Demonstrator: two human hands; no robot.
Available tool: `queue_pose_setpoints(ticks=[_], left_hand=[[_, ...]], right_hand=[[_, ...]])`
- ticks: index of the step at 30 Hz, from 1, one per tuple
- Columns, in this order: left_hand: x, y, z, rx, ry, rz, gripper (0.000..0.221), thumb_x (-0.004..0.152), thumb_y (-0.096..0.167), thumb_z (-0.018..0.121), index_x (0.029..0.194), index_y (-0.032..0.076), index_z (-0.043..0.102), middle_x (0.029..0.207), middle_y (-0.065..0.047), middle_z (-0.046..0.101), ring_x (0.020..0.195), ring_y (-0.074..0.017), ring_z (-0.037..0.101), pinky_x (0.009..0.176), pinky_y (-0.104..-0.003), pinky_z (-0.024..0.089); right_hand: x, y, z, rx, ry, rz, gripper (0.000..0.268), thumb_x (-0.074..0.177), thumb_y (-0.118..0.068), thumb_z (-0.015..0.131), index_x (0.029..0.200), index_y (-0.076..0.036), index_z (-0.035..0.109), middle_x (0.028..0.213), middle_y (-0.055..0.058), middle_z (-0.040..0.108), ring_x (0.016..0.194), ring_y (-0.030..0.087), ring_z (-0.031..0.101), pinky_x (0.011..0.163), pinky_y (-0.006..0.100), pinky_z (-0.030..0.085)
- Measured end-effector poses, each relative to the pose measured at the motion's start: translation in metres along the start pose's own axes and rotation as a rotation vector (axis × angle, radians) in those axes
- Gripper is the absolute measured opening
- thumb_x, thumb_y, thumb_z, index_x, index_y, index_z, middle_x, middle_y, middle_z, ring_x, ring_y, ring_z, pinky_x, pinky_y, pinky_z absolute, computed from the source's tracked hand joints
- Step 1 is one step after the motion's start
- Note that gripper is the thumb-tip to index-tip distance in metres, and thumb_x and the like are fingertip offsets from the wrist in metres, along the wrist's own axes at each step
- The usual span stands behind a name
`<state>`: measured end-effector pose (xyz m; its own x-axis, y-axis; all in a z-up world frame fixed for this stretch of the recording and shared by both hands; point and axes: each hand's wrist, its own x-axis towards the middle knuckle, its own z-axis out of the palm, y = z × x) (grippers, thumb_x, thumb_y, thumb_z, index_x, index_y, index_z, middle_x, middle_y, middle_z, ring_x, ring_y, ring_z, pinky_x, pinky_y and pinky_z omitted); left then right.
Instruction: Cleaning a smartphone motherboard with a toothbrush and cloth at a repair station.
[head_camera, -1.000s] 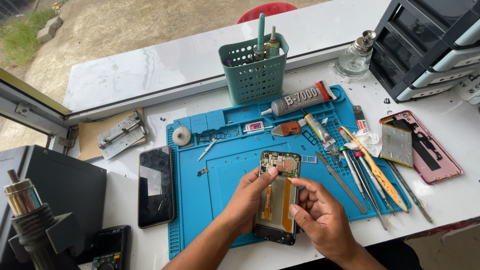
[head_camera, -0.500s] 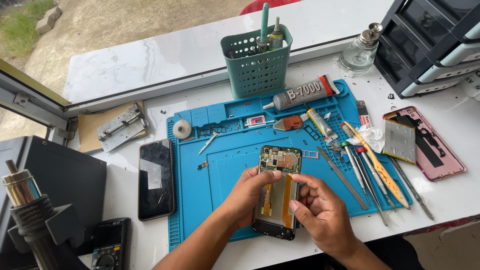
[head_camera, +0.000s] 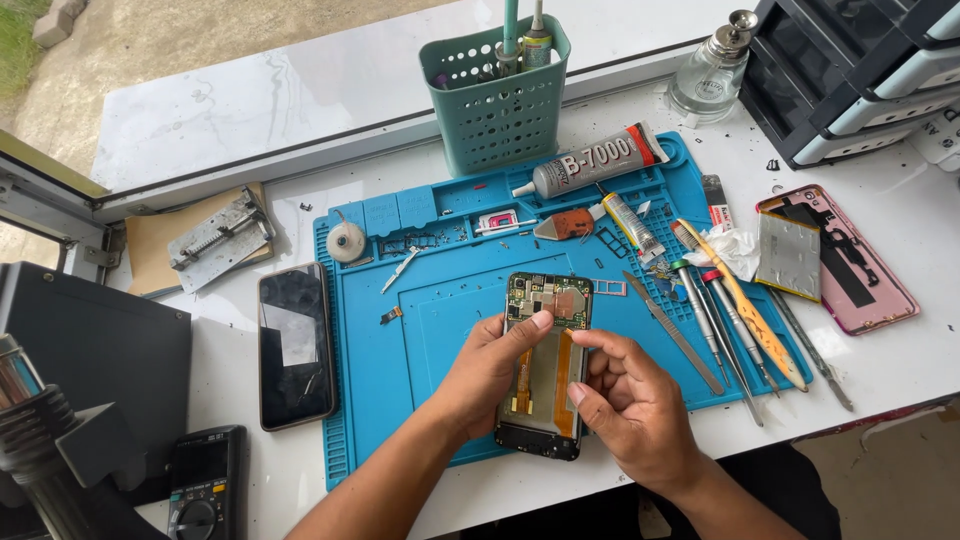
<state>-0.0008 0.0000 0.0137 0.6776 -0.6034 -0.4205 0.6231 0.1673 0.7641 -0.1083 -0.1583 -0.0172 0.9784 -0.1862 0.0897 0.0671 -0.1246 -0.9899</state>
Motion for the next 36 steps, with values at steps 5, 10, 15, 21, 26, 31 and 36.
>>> queue_pose_setpoints(ticks=[5, 10, 15, 21, 26, 31, 36], left_hand=[[0.003, -0.004, -0.003, 0.071, -0.003, 0.020, 0.026, 0.091, 0.029, 0.072, 0.106, 0.008, 0.072, 0.088, -0.006, 0.074, 0.074, -0.0212, 0.071, 0.060, -0.036, 0.058], [0.005, -0.006, -0.004, 0.105, -0.032, 0.049, 0.030, 0.086, 0.028, 0.077, 0.107, 0.006, 0.074, 0.094, -0.005, 0.075, 0.082, -0.0182, 0.070, 0.067, -0.034, 0.057], [0.004, -0.007, -0.004, 0.152, -0.059, 0.110, 0.026, 0.087, 0.025, 0.077, 0.104, 0.005, 0.073, 0.096, -0.005, 0.076, 0.086, -0.0162, 0.069, 0.071, -0.032, 0.057], [0.002, -0.007, -0.003, 0.214, -0.074, 0.153, 0.022, 0.089, 0.025, 0.076, 0.100, 0.007, 0.074, 0.088, -0.001, 0.072, 0.078, -0.0121, 0.063, 0.064, -0.028, 0.053], [0.003, -0.004, -0.001, 0.189, -0.045, 0.127, 0.028, 0.087, 0.025, 0.076, 0.104, 0.004, 0.075, 0.094, -0.006, 0.076, 0.083, -0.0148, 0.067, 0.068, -0.030, 0.055], [0.003, 0.000, 0.001, 0.158, 0.053, -0.007, 0.034, 0.084, 0.029, 0.077, 0.111, 0.008, 0.074, 0.092, -0.007, 0.074, 0.081, -0.0198, 0.066, 0.063, -0.035, 0.055], [0.001, 0.007, 0.003, 0.080, 0.072, -0.085, 0.034, 0.081, 0.025, 0.078, 0.108, 0.006, 0.072, 0.093, -0.012, 0.076, 0.077, -0.0241, 0.072, 0.062, -0.038, 0.060]], right_hand=[[-0.002, 0.005, -0.001, 0.001, -0.001, -0.043, 0.046, 0.091, -0.015, 0.068, 0.136, -0.007, 0.060, 0.085, 0.004, 0.060, 0.065, 0.010, 0.057, 0.054, 0.023, 0.052], [-0.003, 0.005, -0.001, -0.056, 0.000, -0.083, 0.044, 0.091, -0.016, 0.067, 0.134, -0.007, 0.061, 0.082, 0.003, 0.058, 0.059, 0.008, 0.054, 0.051, 0.023, 0.048], [-0.004, 0.008, 0.000, -0.071, -0.003, -0.118, 0.042, 0.091, -0.018, 0.068, 0.131, -0.005, 0.060, 0.086, 0.005, 0.064, 0.068, 0.011, 0.061, 0.058, 0.024, 0.055], [-0.004, 0.008, 0.000, -0.086, 0.011, -0.126, 0.042, 0.090, -0.017, 0.068, 0.129, -0.006, 0.061, 0.082, 0.004, 0.063, 0.067, 0.011, 0.059, 0.057, 0.023, 0.053], [-0.003, 0.005, 0.000, -0.087, 0.006, -0.109, 0.044, 0.090, -0.018, 0.068, 0.132, -0.006, 0.060, 0.084, 0.004, 0.062, 0.067, 0.011, 0.059, 0.056, 0.023, 0.053], [-0.003, -0.003, 0.000, -0.026, 0.017, -0.023, 0.064, 0.088, -0.020, 0.069, 0.146, -0.008, 0.045, 0.091, 0.011, 0.070, 0.070, 0.016, 0.072, 0.060, 0.026, 0.062], [-0.002, -0.007, -0.002, 0.118, 0.058, -0.010, 0.076, 0.087, -0.014, 0.068, 0.154, -0.005, 0.033, 0.101, 0.016, 0.066, 0.064, 0.015, 0.065, 0.057, 0.027, 0.061]])
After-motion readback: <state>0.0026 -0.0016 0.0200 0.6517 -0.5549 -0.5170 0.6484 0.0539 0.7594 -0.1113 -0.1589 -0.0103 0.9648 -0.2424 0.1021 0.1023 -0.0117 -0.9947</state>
